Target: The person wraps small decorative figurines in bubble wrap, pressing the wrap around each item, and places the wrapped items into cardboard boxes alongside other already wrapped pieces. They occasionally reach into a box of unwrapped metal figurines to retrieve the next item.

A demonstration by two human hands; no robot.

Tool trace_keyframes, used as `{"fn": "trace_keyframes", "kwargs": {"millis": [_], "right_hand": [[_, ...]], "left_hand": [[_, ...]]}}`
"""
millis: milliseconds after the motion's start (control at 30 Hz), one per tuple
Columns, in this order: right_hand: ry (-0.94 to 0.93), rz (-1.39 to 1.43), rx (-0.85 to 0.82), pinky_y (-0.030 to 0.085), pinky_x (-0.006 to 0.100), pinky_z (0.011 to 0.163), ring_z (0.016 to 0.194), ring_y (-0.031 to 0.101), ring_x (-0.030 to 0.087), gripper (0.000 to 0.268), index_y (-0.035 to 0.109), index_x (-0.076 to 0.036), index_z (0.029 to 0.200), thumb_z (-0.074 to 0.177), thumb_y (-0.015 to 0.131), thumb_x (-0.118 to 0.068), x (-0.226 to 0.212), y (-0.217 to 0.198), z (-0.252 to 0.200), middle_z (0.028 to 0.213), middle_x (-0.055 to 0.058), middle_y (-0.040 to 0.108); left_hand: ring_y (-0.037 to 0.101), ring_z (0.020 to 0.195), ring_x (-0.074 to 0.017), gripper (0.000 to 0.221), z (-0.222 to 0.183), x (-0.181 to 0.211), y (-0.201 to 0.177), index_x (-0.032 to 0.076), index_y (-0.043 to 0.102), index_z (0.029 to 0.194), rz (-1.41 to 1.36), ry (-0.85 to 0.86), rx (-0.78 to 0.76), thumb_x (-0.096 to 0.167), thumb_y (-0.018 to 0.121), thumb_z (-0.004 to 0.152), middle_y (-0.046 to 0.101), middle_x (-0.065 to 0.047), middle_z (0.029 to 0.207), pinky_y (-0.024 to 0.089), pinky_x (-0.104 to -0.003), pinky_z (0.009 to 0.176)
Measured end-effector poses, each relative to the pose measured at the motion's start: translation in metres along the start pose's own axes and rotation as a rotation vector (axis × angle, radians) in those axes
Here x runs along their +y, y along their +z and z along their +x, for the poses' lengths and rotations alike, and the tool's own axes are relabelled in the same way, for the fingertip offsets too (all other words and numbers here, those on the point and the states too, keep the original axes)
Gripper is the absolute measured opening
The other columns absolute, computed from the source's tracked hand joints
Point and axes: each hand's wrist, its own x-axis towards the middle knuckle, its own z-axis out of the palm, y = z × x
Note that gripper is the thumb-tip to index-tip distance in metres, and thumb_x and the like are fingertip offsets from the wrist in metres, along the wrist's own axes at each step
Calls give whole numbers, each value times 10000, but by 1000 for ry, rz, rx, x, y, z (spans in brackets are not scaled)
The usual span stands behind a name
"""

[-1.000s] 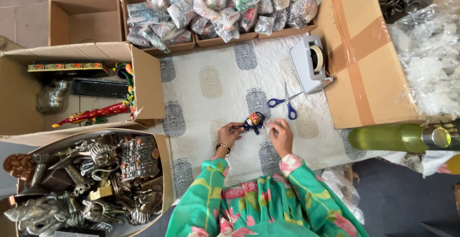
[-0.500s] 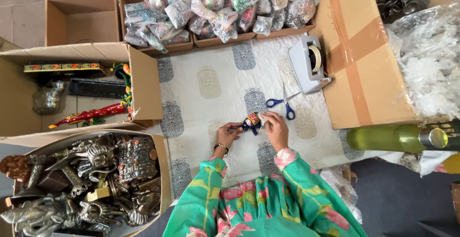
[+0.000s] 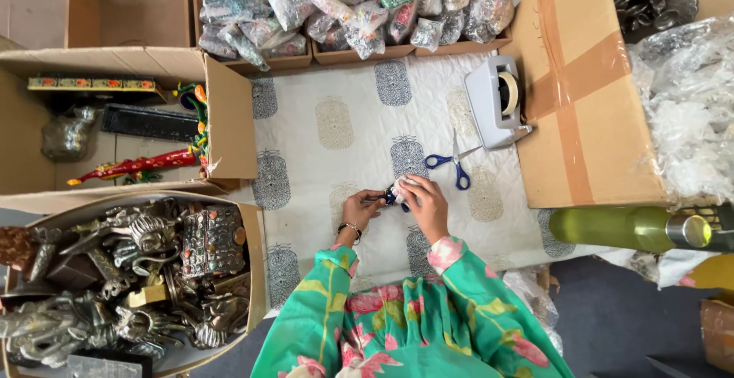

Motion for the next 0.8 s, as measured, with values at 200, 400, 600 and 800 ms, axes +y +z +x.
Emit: {"fn": "trace_keyframes", "kwargs": {"millis": [200,400,600,800], "right_hand": [[37,89,19,554,330,905,1049,693,224,199,775,-92,1095,898,754,-88,55,-2,-41,1218,27,726],[126,-75,76,539,363,917,1053,685,242,163,772,-89,1071,910,760,-64,49,-9,-35,1165,23,733],[-83,-61,-28,560,360,859,1002,663,254,260,777,-110,1136,879,766,-69,-5,11,-16,1205,12,729],[-226,-87,-78,569,360,861,1019,658,249,328,759,-101,1168,859,719,2,22,-11,-40,1237,16,709]], "left_hand": [[754,895,-140,268,-6,8,1,29,756,1124,-20,17,0,64,797,861,773,-69,996,656,-284,691],[761,897,-136,258,3,-4,1,31,755,1112,-11,28,7,52,788,857,772,-63,993,663,-281,686],[748,876,-140,248,5,-10,2,27,749,1113,-48,43,9,54,801,872,765,-71,983,650,-283,671],[753,884,-148,257,4,-10,1,30,755,1122,-33,56,-10,53,790,869,771,-73,986,647,-278,677]]}}
